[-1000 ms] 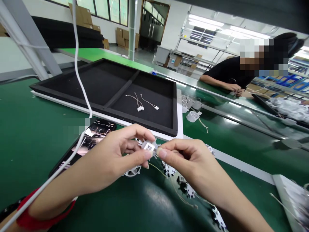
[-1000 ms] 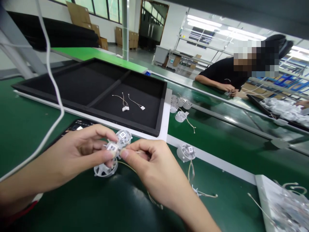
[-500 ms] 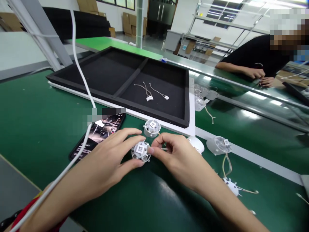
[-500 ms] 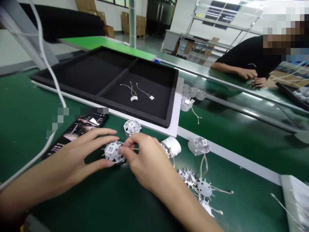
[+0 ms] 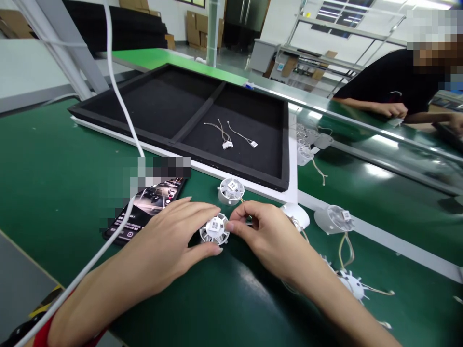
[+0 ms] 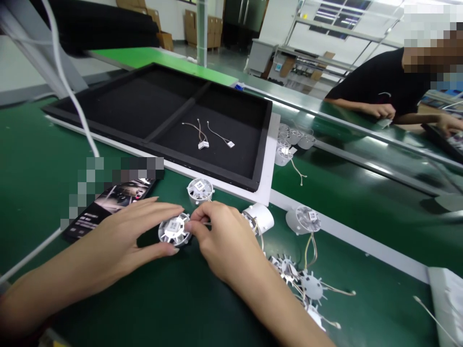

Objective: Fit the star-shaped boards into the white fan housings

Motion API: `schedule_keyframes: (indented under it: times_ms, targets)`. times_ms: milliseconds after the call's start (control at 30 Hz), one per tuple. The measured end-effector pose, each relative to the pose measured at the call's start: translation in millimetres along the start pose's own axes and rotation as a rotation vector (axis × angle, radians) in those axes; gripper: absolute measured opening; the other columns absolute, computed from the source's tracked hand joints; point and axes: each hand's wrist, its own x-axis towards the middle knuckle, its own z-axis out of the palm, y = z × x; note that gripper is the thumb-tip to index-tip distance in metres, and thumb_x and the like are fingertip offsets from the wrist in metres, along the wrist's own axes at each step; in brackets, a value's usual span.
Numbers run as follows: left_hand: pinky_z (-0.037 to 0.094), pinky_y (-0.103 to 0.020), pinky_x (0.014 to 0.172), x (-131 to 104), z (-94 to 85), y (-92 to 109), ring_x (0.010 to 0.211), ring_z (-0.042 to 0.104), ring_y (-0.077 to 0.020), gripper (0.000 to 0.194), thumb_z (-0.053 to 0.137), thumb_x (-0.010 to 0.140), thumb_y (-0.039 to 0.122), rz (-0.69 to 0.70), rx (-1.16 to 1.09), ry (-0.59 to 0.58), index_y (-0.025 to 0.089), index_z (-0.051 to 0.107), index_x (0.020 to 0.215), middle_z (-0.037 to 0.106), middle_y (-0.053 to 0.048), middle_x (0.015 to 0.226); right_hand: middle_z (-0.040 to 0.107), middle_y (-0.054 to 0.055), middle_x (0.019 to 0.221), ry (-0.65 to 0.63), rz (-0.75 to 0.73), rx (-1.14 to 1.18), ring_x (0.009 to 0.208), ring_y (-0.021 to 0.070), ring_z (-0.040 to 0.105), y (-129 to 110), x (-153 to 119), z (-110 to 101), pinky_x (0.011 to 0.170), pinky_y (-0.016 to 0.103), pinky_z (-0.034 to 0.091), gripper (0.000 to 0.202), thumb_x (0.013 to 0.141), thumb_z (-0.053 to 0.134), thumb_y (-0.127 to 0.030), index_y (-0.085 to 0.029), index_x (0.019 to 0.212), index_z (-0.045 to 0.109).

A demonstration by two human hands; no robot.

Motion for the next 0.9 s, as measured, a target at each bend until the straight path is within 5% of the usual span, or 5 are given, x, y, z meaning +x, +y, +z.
schedule_keyframes:
  times_ms: [167, 400, 633, 900]
  targets:
    - [0.055, -0.057, 0.116, -0.1, 0.5, 3.5, 0.135, 0.066, -0.0368, 0.052, 0.061, 0.108, 0.054, -0.016, 0.026, -0.037, 0.027, 0.057, 0.152, 0.067, -0.009, 0.148, 0.073, 0.0, 0.081, 0.02, -0.033, -0.053, 0.071, 0.0178, 0.059, 1.8, -2.5, -0.1, 0.066, 0.031, 0.04, 0.014, 0.101, 0.066, -0.023, -0.022, 0.088, 0.072]
    - [0.053, -0.059, 0.118, -2.6, 6.6, -2.4, 0.14, 0.062, -0.0347, 0.049, 0.056, 0.109, 0.059, -0.079, -0.041, -0.041, 0.038, 0.056, 0.153, 0.067, -0.001, 0.149, 0.082, 0.003, 0.091, -0.004, -0.248, -0.364, 0.076, 0.0197, 0.074, 6.6, -11.6, -6.5, 0.066, 0.03, 0.044, 0.026, 0.103, 0.057, -0.01, -0.023, 0.096, 0.079]
    - [0.052, -0.058, 0.12, -3.7, 3.1, -4.1, 0.143, 0.06, -0.0361, 0.053, 0.063, 0.106, 0.056, -0.098, -0.044, -0.073, 0.038, 0.057, 0.155, 0.066, -0.002, 0.151, 0.072, 0.003, 0.077, 0.114, -0.549, -0.705, 0.057, 0.0173, 0.059, 22.5, -14.5, -1.3, 0.05, 0.033, 0.025, 0.026, 0.099, 0.054, -0.004, -0.017, 0.099, 0.077]
    - [0.053, -0.058, 0.121, 0.9, -4.8, -5.2, 0.143, 0.061, -0.0351, 0.053, 0.068, 0.103, 0.053, -0.135, -0.105, -0.143, 0.035, 0.06, 0.152, 0.065, -0.001, 0.153, 0.064, 0.001, 0.072, 0.228, -0.744, -0.799, 0.054, 0.0163, 0.047, 25.7, -11.1, 1.2, 0.05, 0.032, 0.024, 0.037, 0.095, 0.043, 0.003, -0.017, 0.094, 0.074]
